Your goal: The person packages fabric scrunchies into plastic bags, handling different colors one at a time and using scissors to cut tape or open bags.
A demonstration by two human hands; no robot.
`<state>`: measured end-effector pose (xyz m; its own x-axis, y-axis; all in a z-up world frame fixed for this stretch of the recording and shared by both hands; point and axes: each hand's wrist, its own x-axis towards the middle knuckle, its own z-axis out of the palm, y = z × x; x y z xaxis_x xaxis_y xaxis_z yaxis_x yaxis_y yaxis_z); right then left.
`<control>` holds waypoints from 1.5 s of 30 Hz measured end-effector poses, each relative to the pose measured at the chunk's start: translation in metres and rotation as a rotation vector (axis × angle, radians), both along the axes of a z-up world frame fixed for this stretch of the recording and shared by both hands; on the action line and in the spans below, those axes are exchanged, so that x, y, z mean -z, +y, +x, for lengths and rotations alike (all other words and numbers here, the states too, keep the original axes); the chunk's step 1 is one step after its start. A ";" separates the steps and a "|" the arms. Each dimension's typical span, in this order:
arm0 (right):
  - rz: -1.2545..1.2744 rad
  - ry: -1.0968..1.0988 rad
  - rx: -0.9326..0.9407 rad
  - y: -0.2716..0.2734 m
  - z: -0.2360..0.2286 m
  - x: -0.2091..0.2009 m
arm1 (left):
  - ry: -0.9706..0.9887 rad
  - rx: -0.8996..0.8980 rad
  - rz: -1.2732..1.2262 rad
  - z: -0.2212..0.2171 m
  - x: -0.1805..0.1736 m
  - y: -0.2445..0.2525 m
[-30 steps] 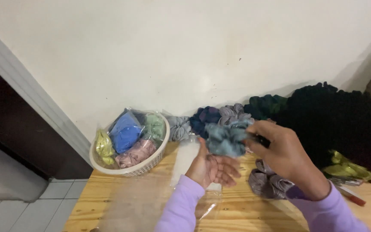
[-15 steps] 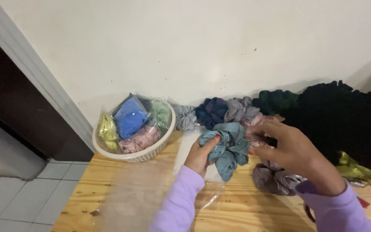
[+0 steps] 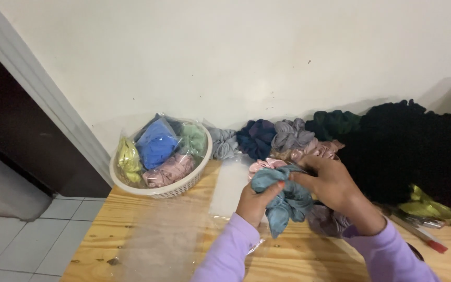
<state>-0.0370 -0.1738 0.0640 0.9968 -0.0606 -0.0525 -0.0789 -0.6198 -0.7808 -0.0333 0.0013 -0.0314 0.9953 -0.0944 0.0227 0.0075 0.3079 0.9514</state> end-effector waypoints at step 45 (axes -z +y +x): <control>-0.219 -0.044 -0.439 0.006 -0.016 -0.009 | 0.225 -0.145 -0.293 0.009 -0.004 0.010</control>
<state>-0.0527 -0.1675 0.0729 0.9316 0.3609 -0.0433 0.2565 -0.7371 -0.6252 -0.0248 0.0116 -0.0277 0.9810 0.0259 -0.1925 0.1422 0.5791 0.8027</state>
